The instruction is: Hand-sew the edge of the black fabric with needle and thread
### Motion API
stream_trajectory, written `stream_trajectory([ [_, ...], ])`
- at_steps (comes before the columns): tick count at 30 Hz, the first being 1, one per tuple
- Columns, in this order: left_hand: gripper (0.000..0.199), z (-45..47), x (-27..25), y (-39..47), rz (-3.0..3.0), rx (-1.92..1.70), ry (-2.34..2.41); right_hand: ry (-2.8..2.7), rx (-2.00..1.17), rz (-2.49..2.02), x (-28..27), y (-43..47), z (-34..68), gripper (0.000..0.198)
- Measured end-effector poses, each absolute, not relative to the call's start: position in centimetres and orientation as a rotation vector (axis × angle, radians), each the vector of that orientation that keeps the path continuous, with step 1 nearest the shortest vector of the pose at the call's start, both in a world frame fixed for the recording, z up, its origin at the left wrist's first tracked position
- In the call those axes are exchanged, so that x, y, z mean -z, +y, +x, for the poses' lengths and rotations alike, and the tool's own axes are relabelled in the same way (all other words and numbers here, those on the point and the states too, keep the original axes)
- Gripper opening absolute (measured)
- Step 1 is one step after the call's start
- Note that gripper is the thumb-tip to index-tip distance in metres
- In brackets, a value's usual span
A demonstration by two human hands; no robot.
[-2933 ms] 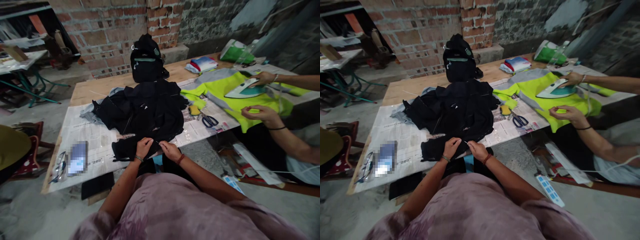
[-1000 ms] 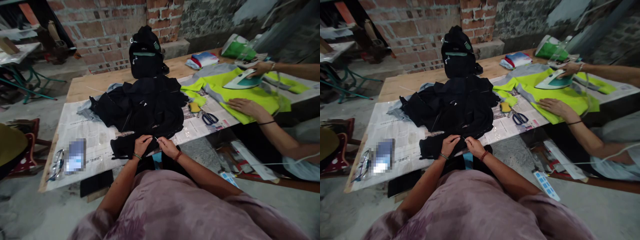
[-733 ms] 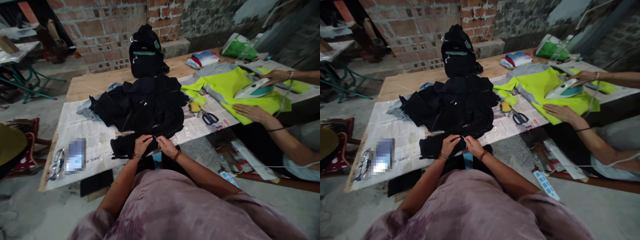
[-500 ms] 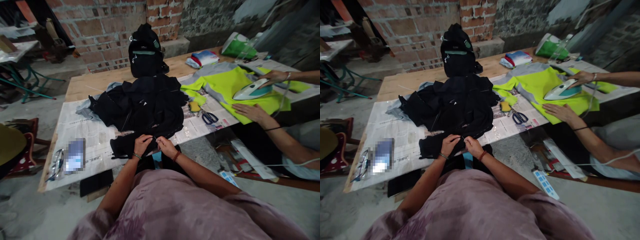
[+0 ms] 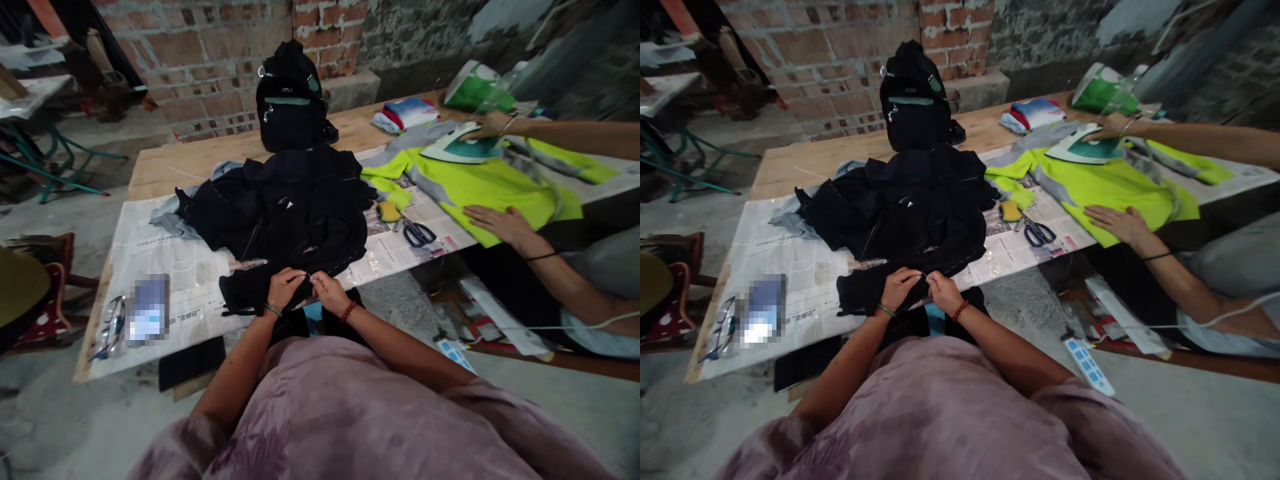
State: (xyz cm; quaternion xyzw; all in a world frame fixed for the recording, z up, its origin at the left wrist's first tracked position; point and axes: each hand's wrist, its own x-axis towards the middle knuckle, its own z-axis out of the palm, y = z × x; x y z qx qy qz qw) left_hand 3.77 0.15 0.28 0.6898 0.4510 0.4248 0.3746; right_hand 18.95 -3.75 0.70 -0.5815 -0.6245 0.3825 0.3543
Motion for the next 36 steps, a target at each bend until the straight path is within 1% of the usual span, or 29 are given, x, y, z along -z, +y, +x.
stream_trajectory([
  [16, 0.01, 3.7, -0.1, 0.3, 1.723, -1.092, 1.141, -1.667, -0.798, -1.563, 0.0, -3.8, 18.3, 0.021],
  [26, 0.01, 3.7, 0.0, 0.4, 1.763, -1.083, 1.137, -1.67, -0.753, -1.594, 0.5, -3.7, 18.1, 0.023],
  [30, 0.01, 3.7, 0.0, 0.3, 1.777, -1.085, 1.131, -1.638, -0.761, -1.589, 0.6, -3.5, 17.9, 0.022],
  [33, 0.01, 3.9, 0.0, 0.1, 1.752, -1.131, 1.198, -1.596, -0.826, -1.548, 0.4, -3.4, 17.8, 0.021],
  [36, 0.02, 4.0, 0.0, 0.1, 1.712, -1.153, 1.316, -1.56, -0.896, -1.51, 0.1, -3.3, 18.0, 0.02],
])
